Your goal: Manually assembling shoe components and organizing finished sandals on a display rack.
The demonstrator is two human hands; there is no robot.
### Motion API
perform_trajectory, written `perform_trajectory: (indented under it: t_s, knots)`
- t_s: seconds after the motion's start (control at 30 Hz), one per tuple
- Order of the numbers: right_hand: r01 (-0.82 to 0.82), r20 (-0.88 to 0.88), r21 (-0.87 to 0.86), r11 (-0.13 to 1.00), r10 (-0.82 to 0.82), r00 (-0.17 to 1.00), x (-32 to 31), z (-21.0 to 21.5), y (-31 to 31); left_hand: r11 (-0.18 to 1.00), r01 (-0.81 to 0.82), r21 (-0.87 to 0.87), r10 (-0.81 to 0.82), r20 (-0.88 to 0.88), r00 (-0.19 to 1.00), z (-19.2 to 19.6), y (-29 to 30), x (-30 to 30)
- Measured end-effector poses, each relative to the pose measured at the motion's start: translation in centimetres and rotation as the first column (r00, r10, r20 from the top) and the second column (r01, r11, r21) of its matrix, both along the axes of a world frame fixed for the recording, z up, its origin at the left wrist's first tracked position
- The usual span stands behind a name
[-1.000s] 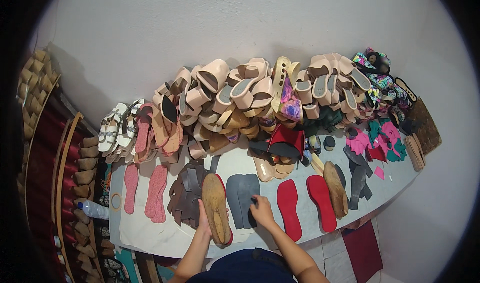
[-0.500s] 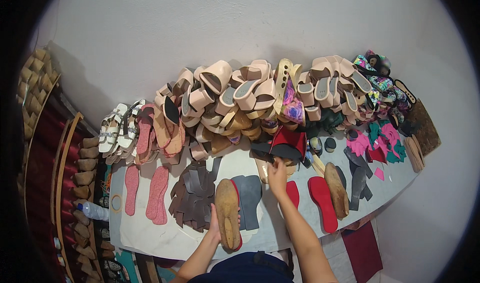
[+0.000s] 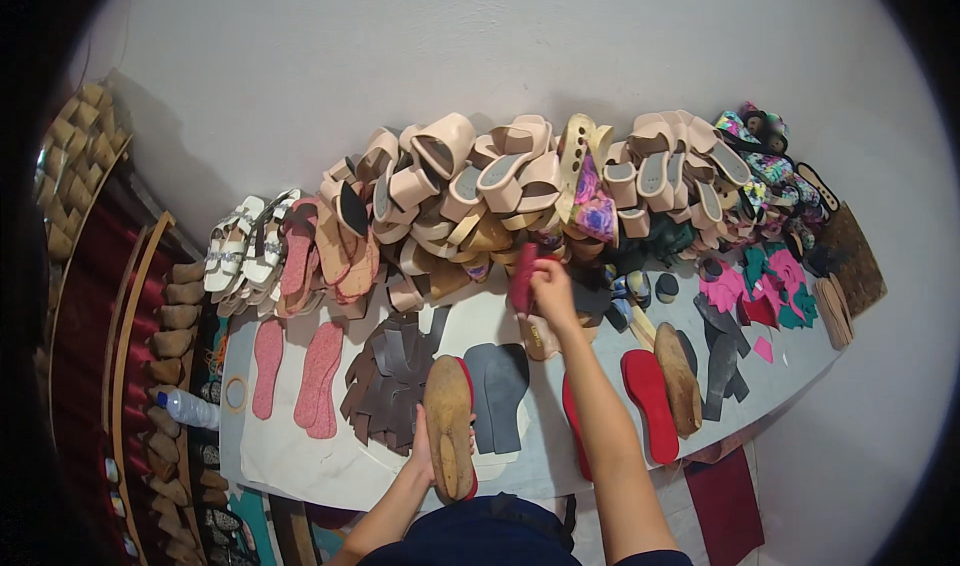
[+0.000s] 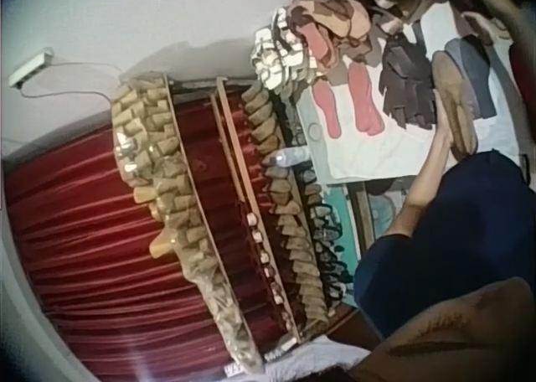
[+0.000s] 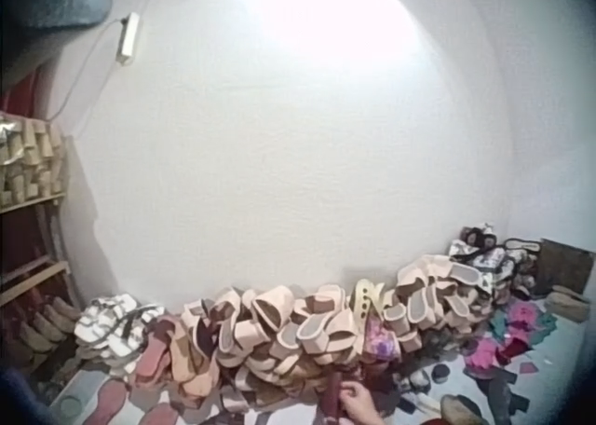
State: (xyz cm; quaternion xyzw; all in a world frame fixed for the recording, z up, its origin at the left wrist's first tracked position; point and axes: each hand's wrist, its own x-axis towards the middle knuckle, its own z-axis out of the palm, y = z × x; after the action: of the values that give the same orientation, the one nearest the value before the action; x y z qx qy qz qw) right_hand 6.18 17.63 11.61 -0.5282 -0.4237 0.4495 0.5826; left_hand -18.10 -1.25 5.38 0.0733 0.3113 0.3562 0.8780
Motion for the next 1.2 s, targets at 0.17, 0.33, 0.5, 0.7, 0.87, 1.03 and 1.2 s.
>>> perform_trajectory:
  t_s: [0.17, 0.33, 0.5, 0.7, 0.87, 1.03, 1.2]
  knots:
    - [-0.218, -0.52, -0.071, 0.973, 0.151, 0.84, -5.4, 2.1, -5.2, 0.999, 0.04, -0.011, -0.04, 0.045, 0.998, -0.4, 0.4, 0.8]
    - [-0.258, -0.328, -0.381, 0.888, 0.131, 0.935, -5.0, -0.8, -9.3, 0.995, 0.103, -0.012, -0.103, 0.038, 0.994, 0.2, 0.3, 2.4]
    - [-0.475, -0.39, -0.447, 0.758, 0.313, 0.866, -3.8, -3.0, -12.5, 0.992, 0.128, 0.012, -0.128, 0.01, 0.992, 0.2, 0.4, 2.2]
    - [-0.491, -0.387, -0.443, 0.75, 0.334, 0.859, -2.2, -3.3, -14.8, 0.991, 0.136, -0.008, -0.136, -0.018, 0.991, 0.0, 0.1, 2.5]
    - [-0.452, -0.43, -0.371, 0.811, 0.282, 0.858, -1.9, -2.3, -16.0, 0.993, 0.115, -0.003, -0.115, 0.004, 0.993, -0.7, -0.4, 2.5]
    - [-0.417, -0.357, -0.173, 0.892, 0.338, 0.871, -2.4, 0.0, -14.4, 0.967, 0.225, 0.12, -0.218, -0.069, 0.974, -0.8, -0.6, 3.3]
    - [-0.418, -0.232, -0.13, 0.899, 0.382, 0.894, -2.5, 0.6, -14.0, 0.922, 0.269, 0.28, -0.252, -0.098, 0.963, 0.8, -1.4, 3.4]
